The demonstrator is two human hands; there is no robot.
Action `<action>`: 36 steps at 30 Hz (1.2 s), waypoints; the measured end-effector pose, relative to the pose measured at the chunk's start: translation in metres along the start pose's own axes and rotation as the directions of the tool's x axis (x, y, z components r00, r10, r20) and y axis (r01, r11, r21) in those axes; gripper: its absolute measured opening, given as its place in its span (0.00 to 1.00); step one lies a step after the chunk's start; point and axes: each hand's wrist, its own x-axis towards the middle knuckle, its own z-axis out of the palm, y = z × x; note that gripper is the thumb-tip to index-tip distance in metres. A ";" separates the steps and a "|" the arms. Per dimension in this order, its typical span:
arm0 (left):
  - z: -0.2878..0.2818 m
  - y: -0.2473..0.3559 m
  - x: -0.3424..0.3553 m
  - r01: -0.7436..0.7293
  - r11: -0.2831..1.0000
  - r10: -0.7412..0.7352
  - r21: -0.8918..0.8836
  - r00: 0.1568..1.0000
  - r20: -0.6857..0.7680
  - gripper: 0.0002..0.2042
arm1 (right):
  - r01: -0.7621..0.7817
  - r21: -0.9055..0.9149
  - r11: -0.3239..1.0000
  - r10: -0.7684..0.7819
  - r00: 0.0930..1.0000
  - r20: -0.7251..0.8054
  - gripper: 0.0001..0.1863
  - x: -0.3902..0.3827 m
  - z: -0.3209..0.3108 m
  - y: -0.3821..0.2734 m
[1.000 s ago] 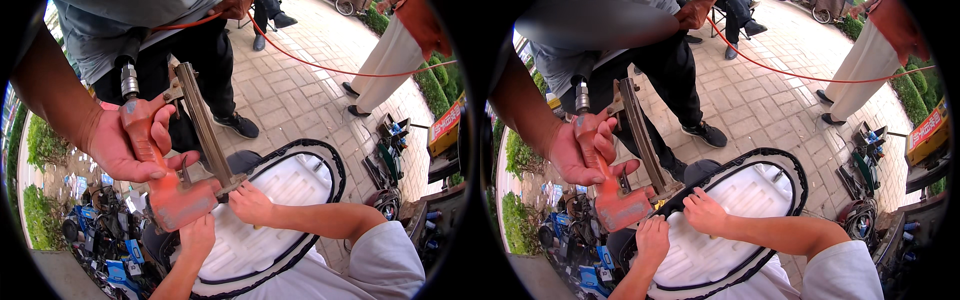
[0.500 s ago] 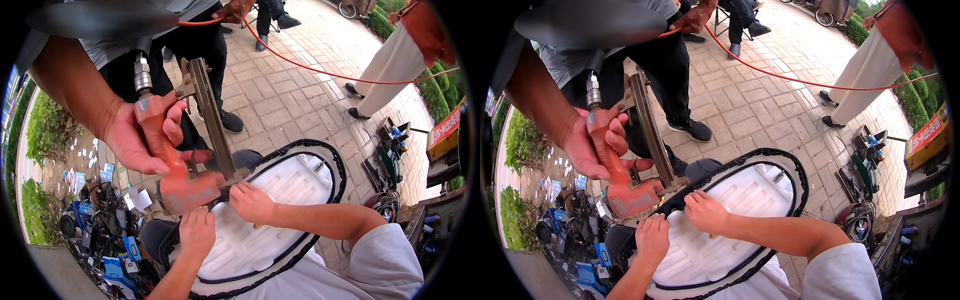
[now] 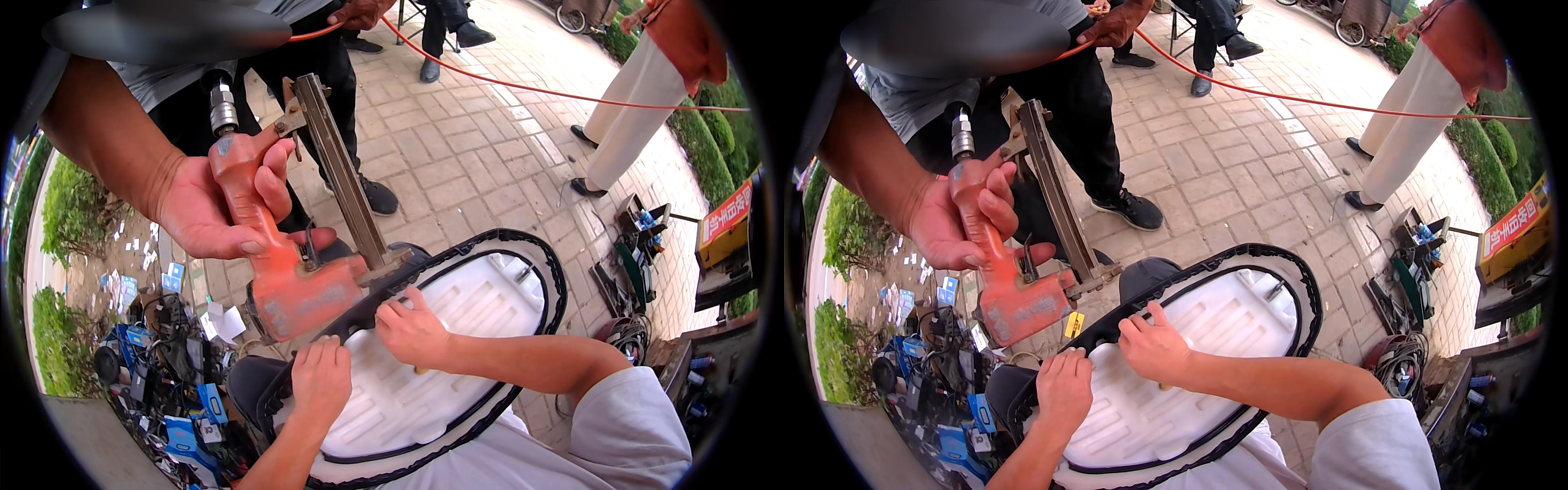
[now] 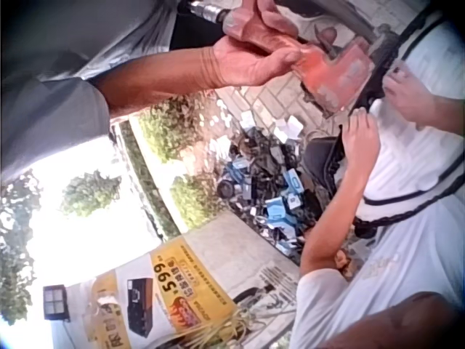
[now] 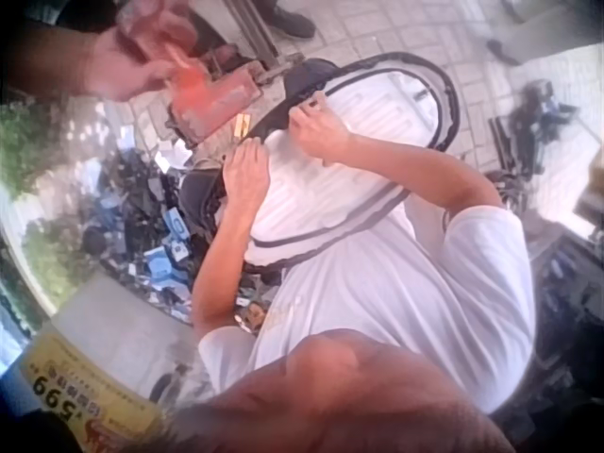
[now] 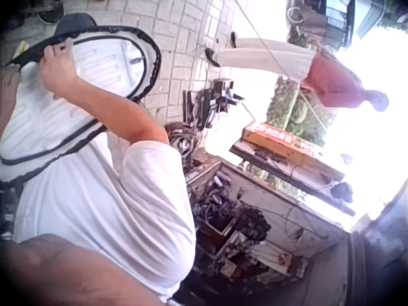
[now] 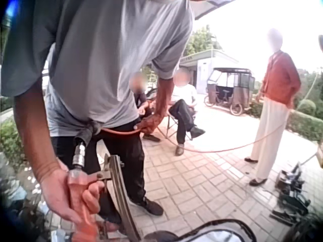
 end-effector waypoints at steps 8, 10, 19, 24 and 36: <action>0.001 -0.002 0.001 0.001 1.000 -0.001 -0.008 1.000 -0.014 0.05 | 0.009 -0.019 1.000 -0.009 1.000 -0.026 0.03 0.000 -0.006 -0.002; 0.000 -0.003 0.001 -0.001 1.000 0.001 -0.013 1.000 -0.010 0.05 | 0.023 0.001 1.000 -0.023 0.999 -0.029 0.04 0.000 -0.007 0.001; 0.000 0.001 0.001 0.005 1.000 -0.005 0.005 0.999 -0.045 0.05 | -0.062 0.330 0.942 0.139 0.966 -0.216 0.15 0.013 0.000 0.023; -0.004 0.001 -0.001 0.022 1.000 -0.022 0.009 1.000 -0.007 0.06 | -0.232 0.263 0.937 0.267 0.958 -0.107 0.21 0.004 -0.010 0.030; -0.001 0.003 -0.001 0.006 1.000 -0.007 -0.009 0.996 -0.086 0.05 | -0.287 0.300 0.910 0.324 0.943 -0.079 0.16 0.025 -0.006 0.031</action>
